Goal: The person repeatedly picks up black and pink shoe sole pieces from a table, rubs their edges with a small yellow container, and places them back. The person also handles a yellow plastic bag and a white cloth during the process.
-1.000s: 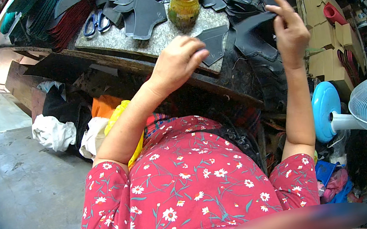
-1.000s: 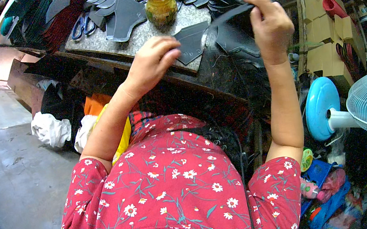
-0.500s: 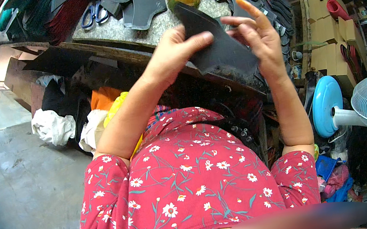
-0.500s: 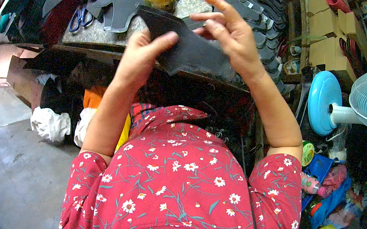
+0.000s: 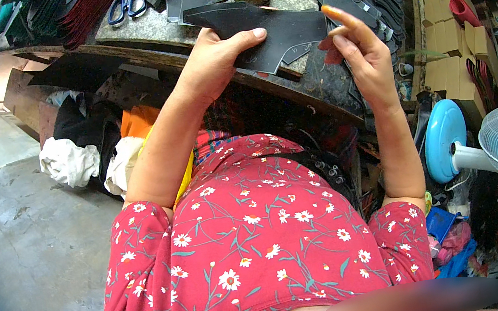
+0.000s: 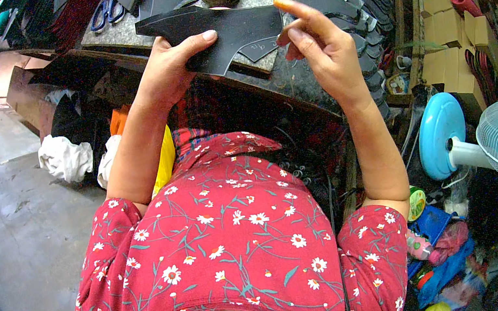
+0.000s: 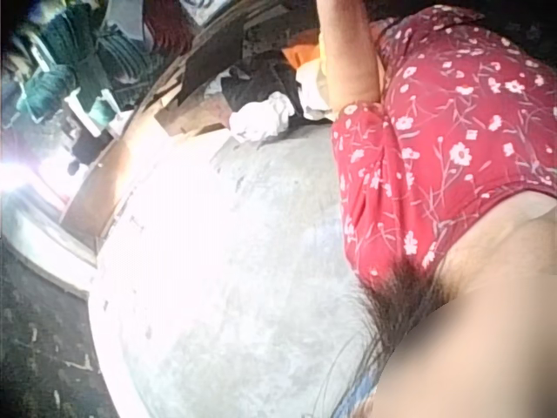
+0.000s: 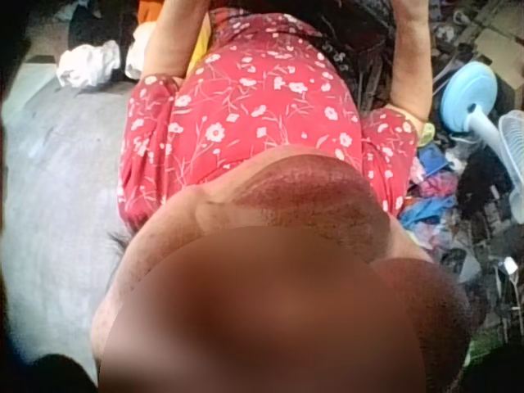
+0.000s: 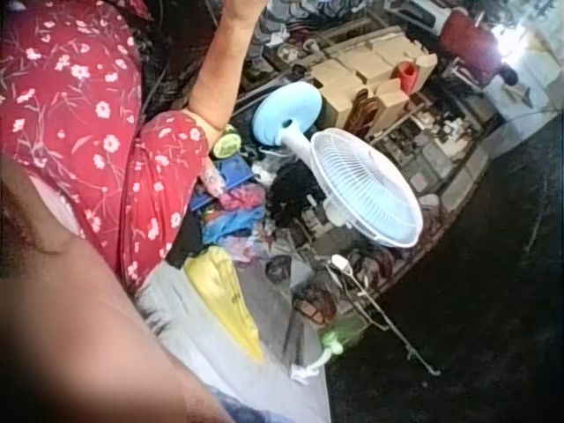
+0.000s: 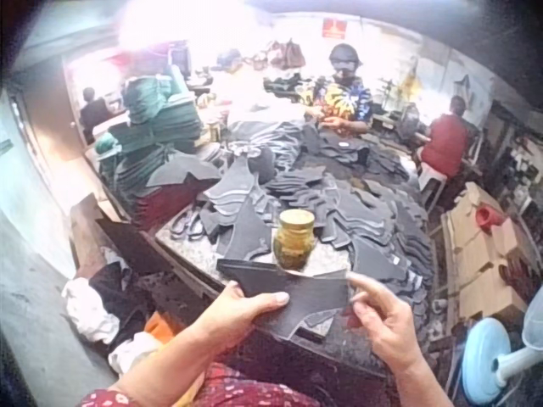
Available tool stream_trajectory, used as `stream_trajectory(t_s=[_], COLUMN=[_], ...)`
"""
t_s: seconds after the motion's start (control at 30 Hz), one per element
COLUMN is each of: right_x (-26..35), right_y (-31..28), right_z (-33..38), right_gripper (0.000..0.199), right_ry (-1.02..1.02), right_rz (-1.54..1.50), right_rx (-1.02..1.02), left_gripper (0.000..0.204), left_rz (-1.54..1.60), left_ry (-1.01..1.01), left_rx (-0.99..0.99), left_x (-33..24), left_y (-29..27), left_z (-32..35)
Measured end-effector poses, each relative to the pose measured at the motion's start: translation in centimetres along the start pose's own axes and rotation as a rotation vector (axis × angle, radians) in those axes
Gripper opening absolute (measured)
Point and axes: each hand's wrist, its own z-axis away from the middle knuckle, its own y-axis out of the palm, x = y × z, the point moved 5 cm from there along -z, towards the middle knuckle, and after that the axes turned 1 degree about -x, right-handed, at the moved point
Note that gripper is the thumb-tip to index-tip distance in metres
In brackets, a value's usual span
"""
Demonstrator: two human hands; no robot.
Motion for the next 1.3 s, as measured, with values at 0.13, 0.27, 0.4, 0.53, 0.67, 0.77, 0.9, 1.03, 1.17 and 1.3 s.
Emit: stream_trajectory(t_s=[0.13, 0.27, 0.4, 0.53, 0.67, 0.77, 0.9, 1.03, 1.17, 1.3], right_x=[-0.6, -0.7, -0.4, -0.2, 0.2, 0.5, 1.2, 2.2, 2.4, 3.3], right_y=[-0.1, -0.3, -0.1, 0.4, 0.9, 1.8, 3.1, 3.9, 4.7, 5.0], right_z=[0.5, 0.7, 1.6, 2.2, 2.5, 2.5, 2.4, 2.5, 3.2, 3.5], right_gripper=[0.037, 0.037, 0.038, 0.043, 0.049, 0.053, 0.055, 0.055, 0.051, 0.045], right_ry=[0.063, 0.061, -0.01, -0.112, -0.195, -0.219, -0.313, -0.481, -0.528, -0.598], right_rz=[0.009, -0.011, -0.049, 0.205, 0.364, 0.446, 0.615, 0.819, 0.911, 0.897], right_rx=[0.021, 0.022, 0.032, 0.034, 0.0, 0.011, 0.067, 0.086, 0.147, 0.194], left_gripper=[0.029, 0.027, 0.024, 0.021, 0.023, 0.027, 0.028, 0.026, 0.023, 0.02], left_rz=[0.037, 0.066, 0.092, 0.147, 0.173, 0.176, 0.179, 0.122, 0.129, 0.027], left_ry=[-0.016, -0.011, -0.009, 0.003, 0.004, -0.024, 0.004, 0.056, 0.117, 0.171], left_rx=[0.022, 0.045, 0.022, 0.006, 0.028, 0.017, 0.001, -0.013, -0.011, -0.047], left_x=[0.0, -0.3, -0.4, -0.2, -0.1, 0.2, 0.4, 0.5, 0.8, 1.0], left_y=[0.1, 0.3, 0.3, 0.4, 0.6, 1.0, 1.5, 1.5, 1.4, 1.1], left_z=[0.2, 0.3, 0.1, 0.0, -0.2, -0.3, -0.4, -0.4, -0.8, -1.1])
